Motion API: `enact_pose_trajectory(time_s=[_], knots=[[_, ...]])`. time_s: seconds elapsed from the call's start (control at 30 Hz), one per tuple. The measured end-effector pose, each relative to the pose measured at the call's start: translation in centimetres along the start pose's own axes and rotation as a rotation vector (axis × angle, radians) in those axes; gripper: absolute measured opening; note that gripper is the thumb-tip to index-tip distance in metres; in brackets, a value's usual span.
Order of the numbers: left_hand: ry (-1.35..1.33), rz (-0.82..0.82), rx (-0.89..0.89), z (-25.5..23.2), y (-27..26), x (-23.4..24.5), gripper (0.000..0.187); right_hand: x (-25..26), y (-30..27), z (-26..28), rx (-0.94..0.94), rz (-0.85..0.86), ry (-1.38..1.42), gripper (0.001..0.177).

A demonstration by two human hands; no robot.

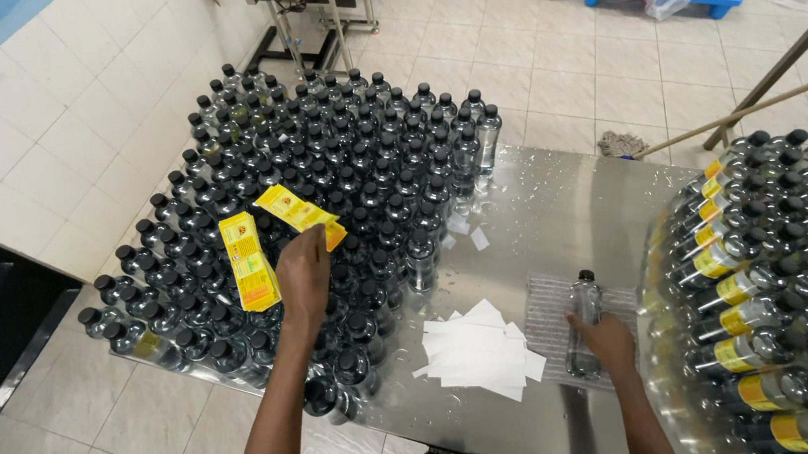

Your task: The person repeatedly picks up clear plastic bottles from a large pile on a metal table, applies a yellow label to each bottle, and places the labeled bottles into a separate pile. The process is repeated continuously throughout the video.

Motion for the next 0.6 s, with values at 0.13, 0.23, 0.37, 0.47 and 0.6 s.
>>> enact_pose_trajectory(time_s=[0.13,0.23,0.37,0.47,0.6], knots=[[-0.238,-0.148,0.170,-5.2,-0.9,4.1,0.019,-3.4,2.6,-2.9,-0.007,0.012,-0.189,0.110],[-0.513,-0.182,0.358,-9.7,-1.9,4.9,0.022,-3.7,3.4,-2.2,0.008,0.024,-0.243,0.107],[-0.787,-0.086,0.591,-15.6,-4.5,3.4,0.023,-0.9,0.9,0.0,0.242,-0.164,-0.372,0.102],[-0.988,-0.029,0.676,-16.4,-7.7,-2.6,0.027,6.0,-7.5,8.0,0.758,-0.473,0.047,0.053],[-1.192,0.122,0.747,-22.8,-10.6,-5.2,0.030,11.7,-15.3,14.8,1.091,-0.570,0.129,0.041]])
Point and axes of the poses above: each hand's wrist, its own y-axis towards the middle knuckle, its own x-axis out of the back of the hand, z = x × y, the point moved 3 cm from there along y, towards the middle knuckle, and after that the axes turned 4 degrees about -z, right-handed, at the moved point
